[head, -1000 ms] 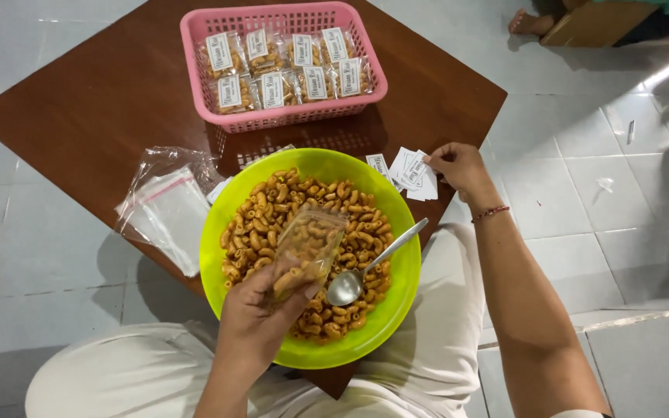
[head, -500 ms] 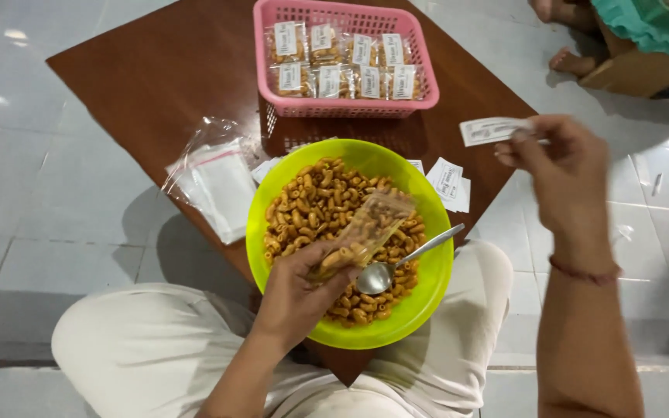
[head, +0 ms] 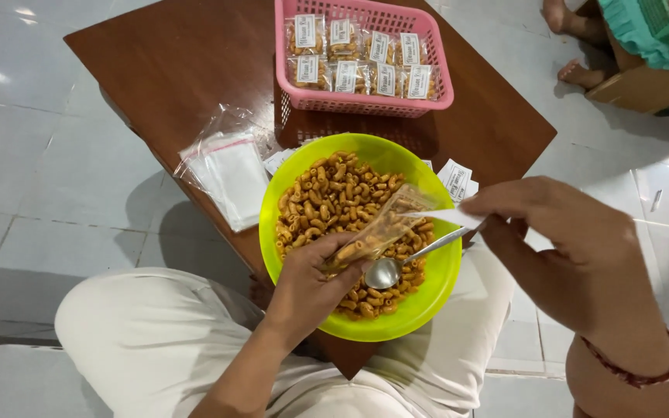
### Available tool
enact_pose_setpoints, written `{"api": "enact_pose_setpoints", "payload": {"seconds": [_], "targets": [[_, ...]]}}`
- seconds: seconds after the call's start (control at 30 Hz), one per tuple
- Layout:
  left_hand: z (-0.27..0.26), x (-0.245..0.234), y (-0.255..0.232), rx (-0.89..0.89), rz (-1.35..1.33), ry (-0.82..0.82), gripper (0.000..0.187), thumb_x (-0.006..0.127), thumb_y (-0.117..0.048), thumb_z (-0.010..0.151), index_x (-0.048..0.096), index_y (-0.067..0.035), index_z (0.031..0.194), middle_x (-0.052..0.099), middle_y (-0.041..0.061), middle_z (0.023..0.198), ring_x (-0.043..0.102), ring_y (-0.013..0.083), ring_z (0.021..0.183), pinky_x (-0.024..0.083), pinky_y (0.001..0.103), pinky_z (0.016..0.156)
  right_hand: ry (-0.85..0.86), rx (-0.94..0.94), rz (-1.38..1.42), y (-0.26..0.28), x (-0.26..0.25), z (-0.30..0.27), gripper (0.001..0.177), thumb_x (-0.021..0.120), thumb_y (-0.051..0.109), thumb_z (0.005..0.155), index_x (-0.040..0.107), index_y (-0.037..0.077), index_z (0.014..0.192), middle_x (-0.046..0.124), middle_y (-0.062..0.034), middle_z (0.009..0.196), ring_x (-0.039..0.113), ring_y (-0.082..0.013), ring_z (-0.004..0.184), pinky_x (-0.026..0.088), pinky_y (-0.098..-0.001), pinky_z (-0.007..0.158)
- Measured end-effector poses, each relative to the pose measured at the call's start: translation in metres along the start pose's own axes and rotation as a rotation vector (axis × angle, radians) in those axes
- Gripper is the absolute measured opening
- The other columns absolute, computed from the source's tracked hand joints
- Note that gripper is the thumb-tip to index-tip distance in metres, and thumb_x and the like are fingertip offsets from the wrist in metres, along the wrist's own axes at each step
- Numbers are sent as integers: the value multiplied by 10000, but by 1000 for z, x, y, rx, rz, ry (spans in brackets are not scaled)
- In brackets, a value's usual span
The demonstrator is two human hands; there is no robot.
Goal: Packaging macaroni into small plastic bags and adding labels
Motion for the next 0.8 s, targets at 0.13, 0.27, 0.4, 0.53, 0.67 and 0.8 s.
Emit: {"api": "enact_pose_setpoints", "payload": {"seconds": [0.13,0.27,0.4,0.53,0.67,0.8], "targets": [[-1,-2,-4,46,62,-16,324,748,-20,822,746,15,1145,802,49,1010,705,107,778,593,217,682,126,-69,-79,15,13,9,279,744,-101,769,749,30,1015,755,-56,892,598,-130,569,440,-259,466],[-2,-3,-6,35,78,-29,365,753,1,795,743,1,1160,813,44,978,706,102,739,604,213,651,231,-158,-103,25,26,17,177,738,-15,818,743,42,986,751,-17,786,559,-111,475,428,-267,430],[-3,-2,-8,73,73,-17,383,749,19,800,736,-5,1183,809,40,988,701,97,740,581,208,643,379,-122,-159,21,38,21,260,713,45,812,764,104,1060,788,-18,815,645,-168,435,503,-324,420],[-4,-3,-11,79,66,-8,393,726,36,800,731,3,1192,810,50,1021,716,108,783,589,210,689,493,-128,-246,17,44,29,317,748,93,783,788,152,1092,834,17,881,721,-164,447,559,-330,439],[-4,-4,-11,91,51,-12,400,749,28,789,731,13,1188,815,62,1040,737,119,817,597,222,718,595,-72,-257,15,56,31,316,751,138,784,805,201,1089,862,47,966,815,-165,558,616,-339,473],[-5,-4,-11,104,40,-3,430,731,61,769,729,15,1196,811,65,1046,729,123,812,583,217,713,678,-16,-303,10,70,30,223,745,178,806,803,229,1016,861,43,801,769,-176,435,572,-339,447]]}}
Point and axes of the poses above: each hand's wrist, its own z-axis towards the middle knuckle, its own x-axis out of the palm, y = z × x, the point moved 9 cm from there along z, towards the middle knuckle
